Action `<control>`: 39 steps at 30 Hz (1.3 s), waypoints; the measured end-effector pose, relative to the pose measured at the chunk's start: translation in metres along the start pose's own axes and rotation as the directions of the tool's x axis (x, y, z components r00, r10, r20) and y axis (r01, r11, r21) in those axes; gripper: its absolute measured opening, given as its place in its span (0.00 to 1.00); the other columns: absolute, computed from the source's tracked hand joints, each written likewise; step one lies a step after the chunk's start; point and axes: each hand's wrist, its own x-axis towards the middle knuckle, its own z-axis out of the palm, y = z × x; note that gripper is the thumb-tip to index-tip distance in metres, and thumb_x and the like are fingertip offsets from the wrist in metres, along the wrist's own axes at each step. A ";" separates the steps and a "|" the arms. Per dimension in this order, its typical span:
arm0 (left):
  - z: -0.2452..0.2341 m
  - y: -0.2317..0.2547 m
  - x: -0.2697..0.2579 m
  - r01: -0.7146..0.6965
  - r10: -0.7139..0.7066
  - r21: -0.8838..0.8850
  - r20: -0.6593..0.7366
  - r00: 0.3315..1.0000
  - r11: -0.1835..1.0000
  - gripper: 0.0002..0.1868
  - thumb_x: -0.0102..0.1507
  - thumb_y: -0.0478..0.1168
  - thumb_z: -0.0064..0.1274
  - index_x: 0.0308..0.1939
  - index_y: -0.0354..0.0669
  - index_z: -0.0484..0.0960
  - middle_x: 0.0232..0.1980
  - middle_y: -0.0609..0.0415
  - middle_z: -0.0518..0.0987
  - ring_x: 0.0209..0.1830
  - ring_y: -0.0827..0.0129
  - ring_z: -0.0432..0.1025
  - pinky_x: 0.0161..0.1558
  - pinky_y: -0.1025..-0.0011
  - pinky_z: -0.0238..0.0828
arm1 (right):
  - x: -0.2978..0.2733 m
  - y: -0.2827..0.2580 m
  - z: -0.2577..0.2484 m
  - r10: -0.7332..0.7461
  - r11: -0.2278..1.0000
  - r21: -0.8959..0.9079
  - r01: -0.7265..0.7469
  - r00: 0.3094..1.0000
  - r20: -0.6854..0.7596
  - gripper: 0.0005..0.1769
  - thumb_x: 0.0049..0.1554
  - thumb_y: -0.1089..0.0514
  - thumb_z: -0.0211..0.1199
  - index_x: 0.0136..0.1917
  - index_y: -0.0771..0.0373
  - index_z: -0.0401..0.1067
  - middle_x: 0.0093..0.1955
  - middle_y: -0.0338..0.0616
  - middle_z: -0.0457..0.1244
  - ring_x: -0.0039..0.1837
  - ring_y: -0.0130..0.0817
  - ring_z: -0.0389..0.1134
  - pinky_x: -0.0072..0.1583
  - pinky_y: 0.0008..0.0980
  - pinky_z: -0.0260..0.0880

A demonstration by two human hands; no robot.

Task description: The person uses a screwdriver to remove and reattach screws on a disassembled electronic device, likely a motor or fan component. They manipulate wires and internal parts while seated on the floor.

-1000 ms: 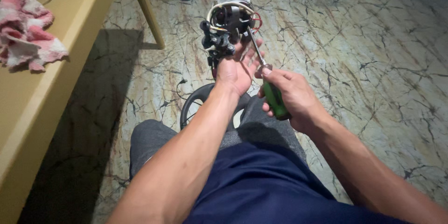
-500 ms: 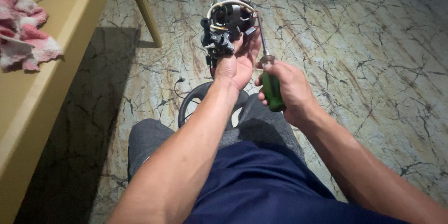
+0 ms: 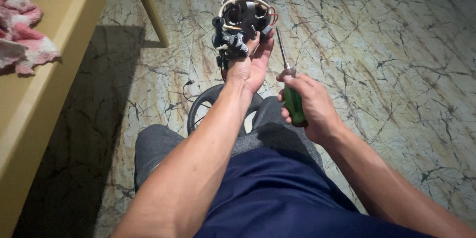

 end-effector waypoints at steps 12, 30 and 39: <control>-0.012 -0.011 0.010 -0.009 0.010 0.010 -0.061 0.998 1.000 0.16 0.62 0.34 0.60 0.53 0.38 0.78 0.49 0.47 0.82 0.51 0.56 0.79 0.54 0.58 0.77 | 0.032 -0.011 0.011 -0.132 0.991 -0.026 0.130 0.986 -0.100 0.18 0.58 0.51 0.65 0.56 0.62 0.66 0.42 0.42 0.65 0.31 0.30 0.65 0.30 0.30 0.65; -0.023 -0.003 0.010 0.133 -0.100 0.171 -0.188 0.977 0.976 0.15 0.61 0.51 0.60 0.47 0.50 0.84 0.49 0.58 0.83 0.45 0.64 0.74 0.37 0.61 0.71 | 0.085 -0.021 0.053 -0.408 0.910 -0.176 0.376 0.890 -0.205 0.18 0.52 0.52 0.75 0.49 0.64 0.74 0.38 0.38 0.68 0.33 0.23 0.67 0.31 0.25 0.67; -0.017 -0.007 0.014 0.032 0.020 0.214 -0.236 0.972 0.976 0.10 0.62 0.43 0.63 0.46 0.50 0.83 0.45 0.60 0.83 0.45 0.68 0.78 0.33 0.67 0.66 | 0.081 -0.025 0.055 -0.457 0.879 -0.272 0.391 0.852 -0.254 0.12 0.54 0.53 0.73 0.44 0.64 0.77 0.32 0.37 0.67 0.28 0.21 0.65 0.28 0.23 0.64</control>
